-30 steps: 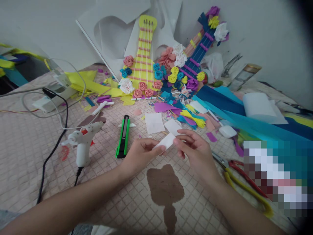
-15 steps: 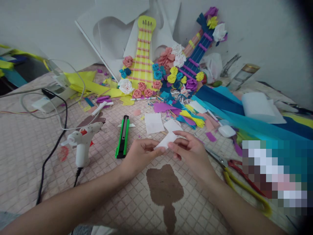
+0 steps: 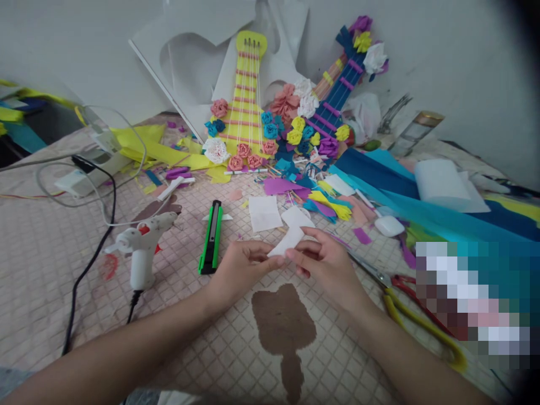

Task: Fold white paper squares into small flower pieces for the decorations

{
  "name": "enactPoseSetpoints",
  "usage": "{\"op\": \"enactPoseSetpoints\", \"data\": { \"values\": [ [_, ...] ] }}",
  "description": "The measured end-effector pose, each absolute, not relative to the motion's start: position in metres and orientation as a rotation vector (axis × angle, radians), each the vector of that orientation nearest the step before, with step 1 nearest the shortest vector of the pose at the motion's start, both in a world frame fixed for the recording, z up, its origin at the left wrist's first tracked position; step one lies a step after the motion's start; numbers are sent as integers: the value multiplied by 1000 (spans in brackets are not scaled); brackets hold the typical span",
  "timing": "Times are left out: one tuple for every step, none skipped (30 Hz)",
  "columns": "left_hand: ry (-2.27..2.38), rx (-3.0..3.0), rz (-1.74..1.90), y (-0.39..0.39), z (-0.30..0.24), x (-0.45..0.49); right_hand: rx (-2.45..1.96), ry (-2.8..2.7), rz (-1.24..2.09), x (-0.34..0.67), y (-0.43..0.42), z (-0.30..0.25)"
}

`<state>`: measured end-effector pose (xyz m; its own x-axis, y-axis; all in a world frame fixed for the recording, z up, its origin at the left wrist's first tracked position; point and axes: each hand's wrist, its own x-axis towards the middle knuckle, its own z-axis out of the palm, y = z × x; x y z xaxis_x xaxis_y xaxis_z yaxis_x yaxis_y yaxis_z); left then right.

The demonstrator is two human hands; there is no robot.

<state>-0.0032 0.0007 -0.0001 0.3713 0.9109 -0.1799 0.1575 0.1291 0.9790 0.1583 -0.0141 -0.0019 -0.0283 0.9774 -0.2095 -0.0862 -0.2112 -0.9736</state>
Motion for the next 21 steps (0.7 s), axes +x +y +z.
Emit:
{"op": "enactPoseSetpoints", "data": {
  "values": [
    [1073, 1352, 722, 1, 0, -3, -1286, -1051, 1418, 158, -14, -2],
    [1071, 1362, 700, 0, 1, -3, -1287, -1055, 1418, 159, -14, -1],
    [1073, 1374, 678, 0, 1, -3, -1287, -1059, 1416, 158, -14, 0],
    [1077, 1384, 656, 0, 1, -3, -1285, -1062, 1413, 158, -14, 0],
    [1082, 1391, 640, 0, 0, -4, -1283, -1059, 1408, 158, -14, 1],
    [1087, 1396, 629, 0, 0, -4, -1282, -1050, 1400, 158, -15, 2],
    [1089, 1397, 623, -1, -1, -4, -1280, -1035, 1390, 158, -15, 2],
    [1088, 1395, 620, -1, -2, -5, -1278, -1020, 1376, 158, -14, 3],
    [1083, 1391, 616, -1, -2, -5, -1274, -1008, 1358, 158, -14, 3],
    [1079, 1384, 610, -1, -3, -5, -1272, -1000, 1338, 158, -14, 3],
    [1078, 1380, 601, -1, -4, -5, -1270, -998, 1319, 159, -13, 2],
    [1076, 1381, 590, -1, -4, -5, -1269, -998, 1307, 159, -13, 2],
    [1072, 1385, 583, -1, -4, -5, -1269, -1001, 1303, 160, -13, 2],
    [1060, 1395, 581, -2, -4, -5, -1267, -1006, 1310, 160, -13, 1],
    [1042, 1411, 586, -2, -4, -4, -1263, -1012, 1327, 160, -13, 1],
    [1019, 1430, 593, -2, -4, -4, -1255, -1019, 1350, 159, -13, 1],
    [1002, 1451, 601, -2, -3, -4, -1244, -1025, 1376, 159, -14, 1],
    [999, 1474, 603, -2, -3, -4, -1234, -1028, 1397, 158, -14, 1],
    [1012, 1496, 593, -2, -2, -4, -1227, -1027, 1409, 158, -14, 2],
    [1034, 1515, 575, -2, -1, -4, -1222, -1022, 1409, 158, -14, 2],
    [1059, 1527, 556, -2, 0, -4, -1219, -1015, 1396, 158, -14, 2]
  ]
}}
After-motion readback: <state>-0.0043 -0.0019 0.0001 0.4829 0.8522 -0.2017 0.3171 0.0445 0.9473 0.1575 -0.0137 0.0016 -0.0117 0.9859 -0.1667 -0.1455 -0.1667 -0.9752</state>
